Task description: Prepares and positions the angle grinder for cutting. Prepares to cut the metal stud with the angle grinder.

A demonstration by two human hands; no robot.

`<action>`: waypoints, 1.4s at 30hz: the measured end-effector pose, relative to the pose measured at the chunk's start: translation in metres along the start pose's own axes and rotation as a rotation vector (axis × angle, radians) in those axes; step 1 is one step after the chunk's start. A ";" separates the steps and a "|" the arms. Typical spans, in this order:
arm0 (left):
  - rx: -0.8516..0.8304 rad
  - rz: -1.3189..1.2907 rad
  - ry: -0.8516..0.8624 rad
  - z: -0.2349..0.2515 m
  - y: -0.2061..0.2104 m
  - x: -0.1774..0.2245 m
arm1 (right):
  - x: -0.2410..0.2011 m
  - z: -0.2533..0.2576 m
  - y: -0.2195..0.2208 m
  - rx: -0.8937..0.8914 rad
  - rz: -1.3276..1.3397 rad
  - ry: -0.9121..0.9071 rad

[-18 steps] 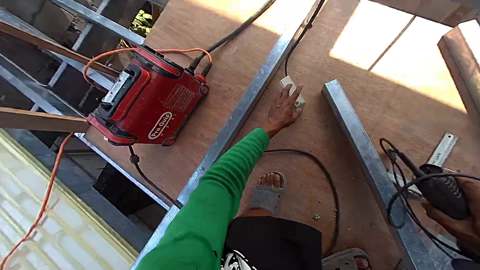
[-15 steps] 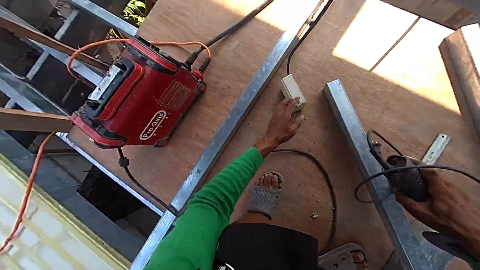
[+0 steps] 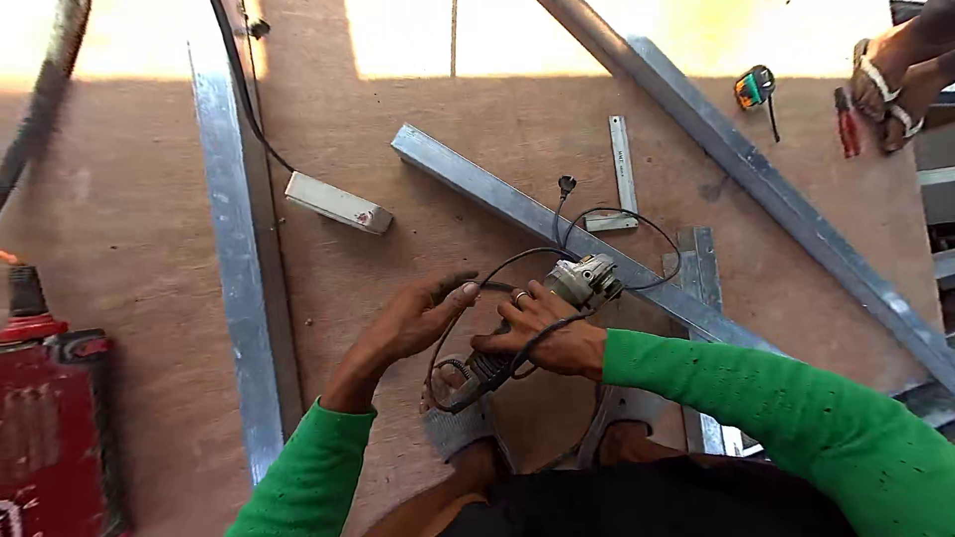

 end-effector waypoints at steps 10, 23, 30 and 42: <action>-0.217 -0.948 -0.150 0.042 0.094 0.013 | -0.023 -0.044 -0.011 0.111 -0.294 -0.253; 0.550 -1.223 0.384 -0.026 -0.027 0.019 | 0.126 -0.107 -0.029 -0.345 0.201 0.461; 0.646 -1.332 0.357 -0.056 -0.018 0.001 | 0.221 0.034 -0.026 0.150 0.557 0.885; 0.968 -1.589 0.374 -0.060 -0.076 -0.016 | 0.139 0.046 -0.078 0.674 0.933 0.713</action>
Point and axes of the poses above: each hand's wrist, its own z-axis towards the middle knuckle, its own y-axis out of the palm, x = y × z, the point moved 2 cm from there along z, towards the middle knuckle, and after that the axes turned 8 degrees about y, right-handed, at the moved point
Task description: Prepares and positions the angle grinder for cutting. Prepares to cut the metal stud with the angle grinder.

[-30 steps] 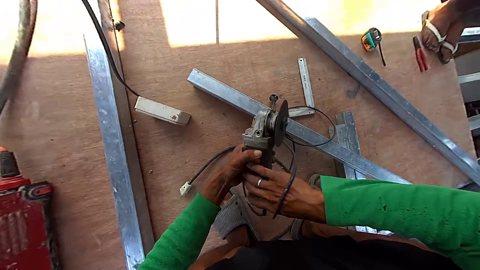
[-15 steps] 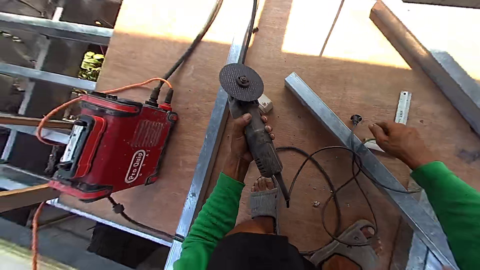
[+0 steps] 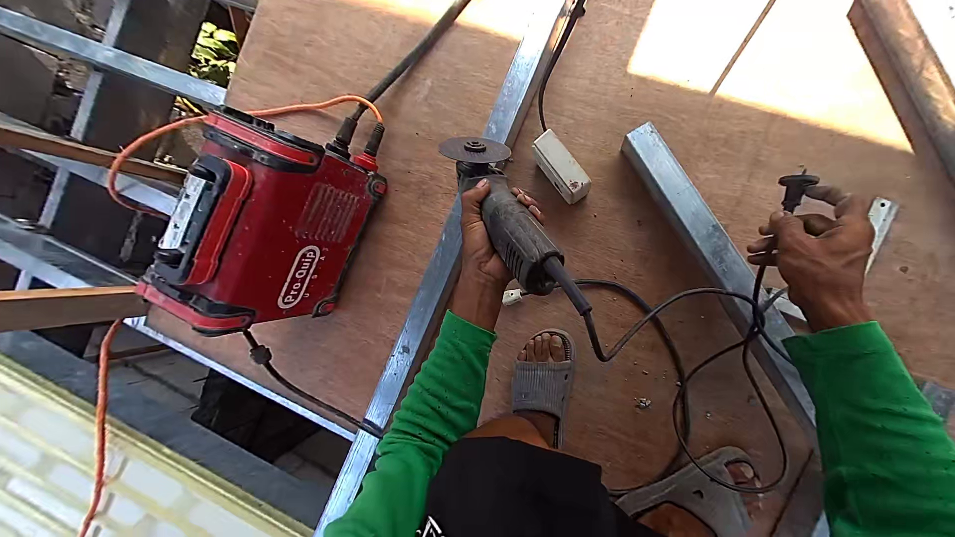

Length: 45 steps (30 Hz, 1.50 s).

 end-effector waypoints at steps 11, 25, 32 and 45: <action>0.090 0.049 0.062 0.009 -0.002 0.025 | -0.076 -0.010 0.168 -0.092 -0.327 -0.498; -0.080 0.347 0.211 -0.016 -0.025 0.059 | -0.042 0.014 0.239 -0.384 -0.066 -0.168; -0.108 0.403 0.252 -0.018 -0.027 0.062 | -0.056 0.006 0.225 -0.068 -0.512 -0.372; -0.080 0.416 0.246 -0.023 -0.037 0.066 | -0.127 0.024 0.205 -0.260 -0.926 -0.461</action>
Point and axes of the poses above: each hand's wrist, its own z-axis towards the middle knuckle, its own y-axis out of the palm, x = y × z, the point moved 2 cm from there along z, towards the middle knuckle, and after that the axes turned 8 degrees about y, right-handed, at the moved point
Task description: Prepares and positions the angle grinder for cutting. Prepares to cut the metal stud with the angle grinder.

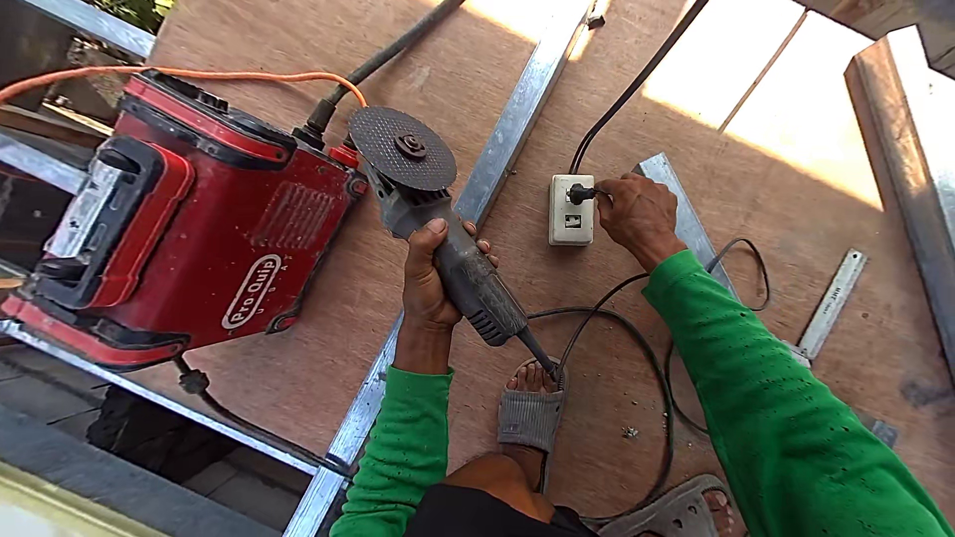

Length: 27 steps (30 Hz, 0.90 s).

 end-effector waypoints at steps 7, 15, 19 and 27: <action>0.017 0.002 -0.014 -0.002 -0.006 0.000 | -0.003 0.013 -0.022 -0.100 -0.089 0.004; 0.010 -0.011 -0.047 -0.001 -0.006 -0.001 | -0.010 0.016 -0.024 -0.094 -0.112 -0.054; 0.020 -0.020 -0.050 -0.001 -0.007 -0.002 | -0.017 0.018 -0.025 -0.096 -0.167 -0.116; 0.090 -0.010 -0.044 0.004 -0.008 -0.003 | -0.020 0.034 -0.032 -0.155 -0.215 -0.159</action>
Point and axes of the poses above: each hand's wrist, its own z-axis towards the middle knuckle, its own y-axis out of the palm, x = y × z, the point moved 2 cm from there along z, towards the middle knuckle, and after that the axes turned 8 degrees about y, right-handed, at the moved point
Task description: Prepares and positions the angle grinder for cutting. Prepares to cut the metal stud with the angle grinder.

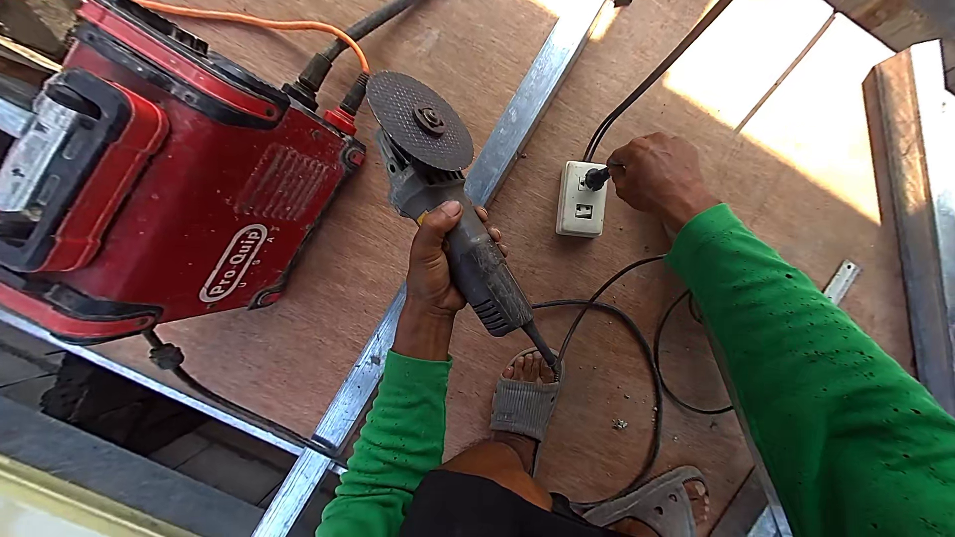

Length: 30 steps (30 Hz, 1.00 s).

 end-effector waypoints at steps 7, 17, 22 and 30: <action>-0.027 -0.009 0.005 0.003 -0.005 0.002 | -0.001 0.002 0.002 0.027 -0.015 -0.115; -0.009 -0.020 -0.027 0.010 -0.001 -0.006 | -0.007 0.001 0.013 0.034 -0.033 -0.254; -0.017 -0.021 -0.024 0.011 -0.005 -0.004 | 0.023 0.015 0.018 0.052 0.106 -0.295; 0.016 -0.034 -0.018 0.013 -0.012 -0.004 | 0.020 0.012 0.027 0.139 0.081 -0.453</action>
Point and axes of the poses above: each hand's wrist, its own z-axis towards the middle knuckle, its own y-axis out of the palm, x = y × z, the point moved 2 cm from there along z, towards the middle knuckle, and after that the axes turned 8 degrees about y, right-handed, at the moved point
